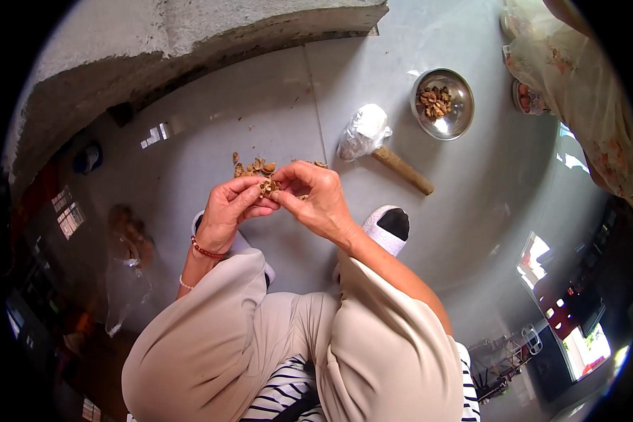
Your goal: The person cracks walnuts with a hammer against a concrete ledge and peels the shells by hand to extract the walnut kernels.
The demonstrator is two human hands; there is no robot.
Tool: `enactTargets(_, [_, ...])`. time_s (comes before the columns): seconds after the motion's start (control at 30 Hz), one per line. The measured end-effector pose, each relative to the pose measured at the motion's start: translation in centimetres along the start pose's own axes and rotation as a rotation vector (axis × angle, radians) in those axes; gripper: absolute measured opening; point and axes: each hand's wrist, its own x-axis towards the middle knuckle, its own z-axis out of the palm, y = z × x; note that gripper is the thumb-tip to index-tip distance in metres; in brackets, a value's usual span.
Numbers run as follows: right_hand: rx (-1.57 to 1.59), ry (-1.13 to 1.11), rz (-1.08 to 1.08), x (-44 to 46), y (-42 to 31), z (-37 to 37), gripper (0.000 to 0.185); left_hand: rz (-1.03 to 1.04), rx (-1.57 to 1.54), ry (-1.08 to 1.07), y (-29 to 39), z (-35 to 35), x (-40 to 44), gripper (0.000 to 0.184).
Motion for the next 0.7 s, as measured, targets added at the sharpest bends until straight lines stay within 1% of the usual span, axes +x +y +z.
enactTargets(0.13, [0.084,-0.012,0.045,-0.07,0.21,-0.15,0.014,-0.012,-0.063,-0.031,0.01,-0.16,0.04,0.031])
enactTargets(0.23, [-0.002,-0.028,0.006,0.05,0.21,-0.22,0.015,-0.014,-0.07,-0.03,0.3,0.09,-0.1,0.031])
enactTargets(0.33, [-0.105,-0.062,-0.077,-0.02,-0.38,-0.43,0.016,-0.002,-0.097,-0.035,0.22,0.08,-0.03,0.031])
enactTargets(0.43, [-0.115,-0.067,-0.157,-0.11,-0.65,-0.33,0.017,0.009,-0.139,-0.039,-0.13,-0.1,0.13,0.03])
enactTargets(0.53, [-0.158,-0.02,-0.238,0.06,-0.63,-0.09,0.014,0.004,-0.159,-0.036,-0.23,0.19,0.27,0.028])
enactTargets(0.63, [-0.027,-0.031,-0.116,0.08,0.04,-0.03,0.015,-0.007,-0.181,-0.046,-0.02,0.38,0.28,0.028])
enactTargets(0.7, [0.09,-0.038,0.032,-0.06,0.25,-0.13,0.015,-0.022,-0.222,-0.079,0.15,0.28,0.27,0.029])
